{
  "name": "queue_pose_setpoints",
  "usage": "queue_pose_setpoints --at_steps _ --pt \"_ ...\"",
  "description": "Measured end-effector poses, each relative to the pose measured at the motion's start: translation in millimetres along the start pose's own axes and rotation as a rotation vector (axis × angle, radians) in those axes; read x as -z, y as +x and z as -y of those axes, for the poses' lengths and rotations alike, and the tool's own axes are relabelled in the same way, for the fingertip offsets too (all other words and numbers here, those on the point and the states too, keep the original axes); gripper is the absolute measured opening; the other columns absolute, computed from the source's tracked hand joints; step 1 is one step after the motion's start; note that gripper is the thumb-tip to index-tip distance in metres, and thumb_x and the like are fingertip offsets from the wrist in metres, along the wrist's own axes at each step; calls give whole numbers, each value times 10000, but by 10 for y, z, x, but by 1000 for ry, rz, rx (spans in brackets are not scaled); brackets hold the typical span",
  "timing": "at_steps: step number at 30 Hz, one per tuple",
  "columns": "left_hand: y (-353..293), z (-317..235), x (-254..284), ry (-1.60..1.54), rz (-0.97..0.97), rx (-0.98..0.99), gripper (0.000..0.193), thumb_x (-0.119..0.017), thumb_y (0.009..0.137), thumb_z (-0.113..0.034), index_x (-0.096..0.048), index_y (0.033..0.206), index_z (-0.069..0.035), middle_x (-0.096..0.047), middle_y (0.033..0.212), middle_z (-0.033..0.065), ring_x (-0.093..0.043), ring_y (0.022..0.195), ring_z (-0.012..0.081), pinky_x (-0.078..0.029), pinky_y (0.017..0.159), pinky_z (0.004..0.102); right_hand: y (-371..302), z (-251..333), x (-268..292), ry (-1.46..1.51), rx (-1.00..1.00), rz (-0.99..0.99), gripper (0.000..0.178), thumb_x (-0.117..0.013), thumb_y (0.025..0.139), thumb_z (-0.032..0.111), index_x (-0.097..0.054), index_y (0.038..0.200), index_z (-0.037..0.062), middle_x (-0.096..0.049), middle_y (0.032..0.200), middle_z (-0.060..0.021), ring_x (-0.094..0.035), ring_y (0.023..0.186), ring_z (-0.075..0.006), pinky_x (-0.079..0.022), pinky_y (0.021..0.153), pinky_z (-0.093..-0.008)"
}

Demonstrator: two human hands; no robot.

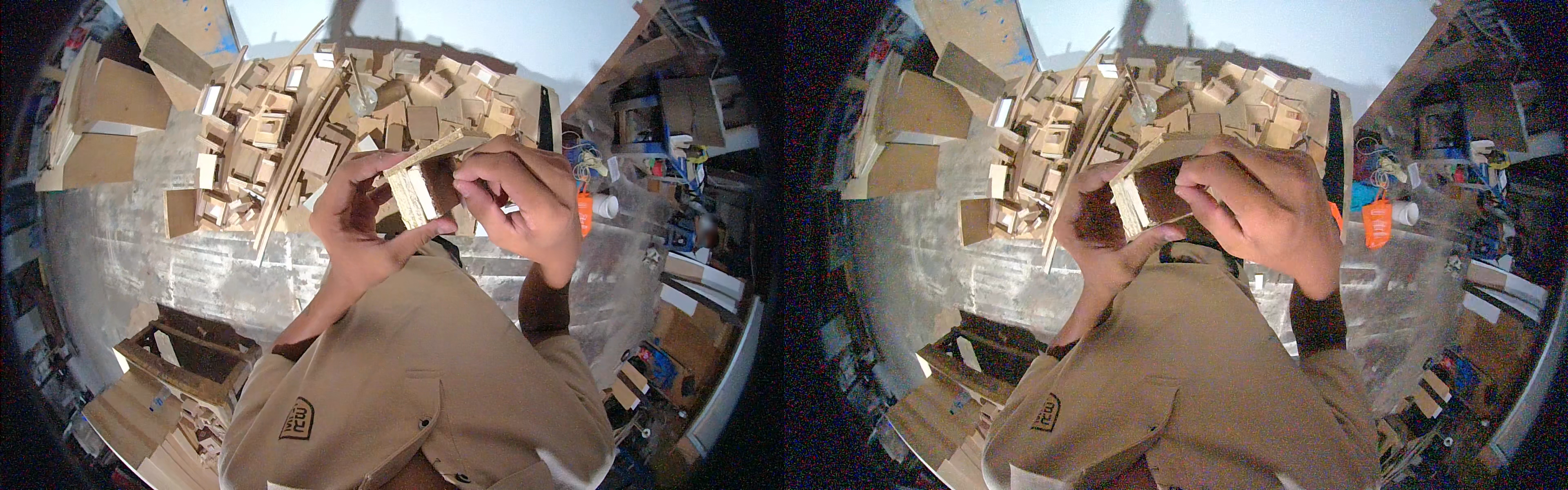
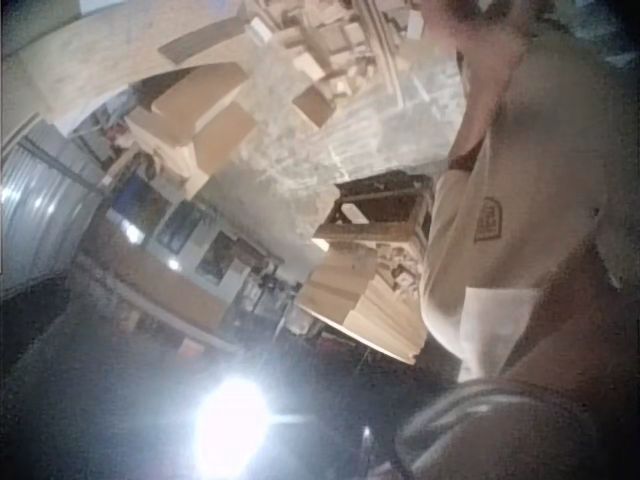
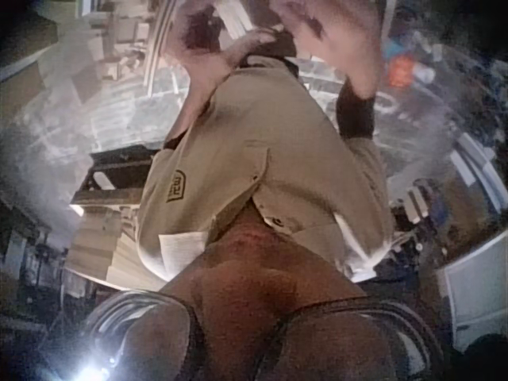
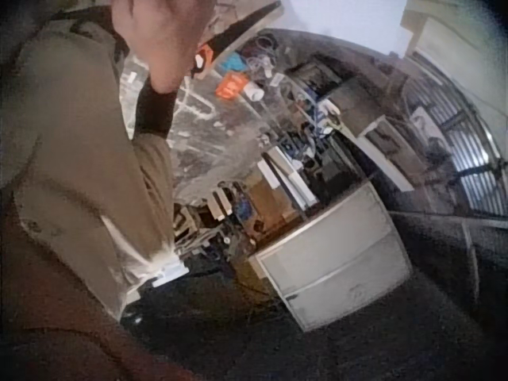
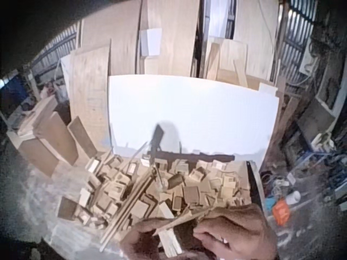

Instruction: The person constructs small wooden boxes by hand. The person applies adhesive to joint edges, fits various precut wooden segments together to form boxes, and utilizes a hand saw to shorten a thin piece of wood used in the assembly.

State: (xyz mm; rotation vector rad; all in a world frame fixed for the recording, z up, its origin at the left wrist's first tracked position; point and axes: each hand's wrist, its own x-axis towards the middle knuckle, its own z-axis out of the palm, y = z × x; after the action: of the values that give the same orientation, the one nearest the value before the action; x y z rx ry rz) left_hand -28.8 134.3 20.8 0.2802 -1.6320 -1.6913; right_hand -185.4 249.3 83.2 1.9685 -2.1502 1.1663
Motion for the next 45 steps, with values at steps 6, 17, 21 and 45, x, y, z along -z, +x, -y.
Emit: queue_pose_setpoints --at_steps 6,17,21,45 --pt "-14 -3 101 -40 32 11 677 -877 652 -25 -515 1224 10 -567 1184 124 -616 1080 202 -573 912 350 104 171 -44 49 10 -22 217 -757 704 38 -632 879 61 -658 828 -65 -631 605 -201 -493 517 -316" --pt "31 31 199 -245 -38 100 659 -883 644 -10 -528 1199 17 -637 1093 105 -630 1029 170 -528 901 316 12 187 -16 405 -107 -400 145 -678 768 -50 -623 894 -4 -666 822 -122 -630 673 -131 -469 553 -228" --pt "48 108 244 -375 -38 131 664 -893 647 -53 -533 1198 29 -653 1104 111 -630 1014 171 -501 901 316 -60 248 -38 586 -323 -546 130 -645 856 -10 -604 973 -48 -663 797 -149 -652 616 -147 -528 526 -241" --pt "263 -83 223 -206 0 153 632 -874 650 6 -533 1181 45 -653 1087 131 -629 1012 173 -512 879 312 104 304 137 111 -228 -289 145 -731 772 -20 -700 889 60 -710 804 -66 -671 650 -131 -516 574 -235"
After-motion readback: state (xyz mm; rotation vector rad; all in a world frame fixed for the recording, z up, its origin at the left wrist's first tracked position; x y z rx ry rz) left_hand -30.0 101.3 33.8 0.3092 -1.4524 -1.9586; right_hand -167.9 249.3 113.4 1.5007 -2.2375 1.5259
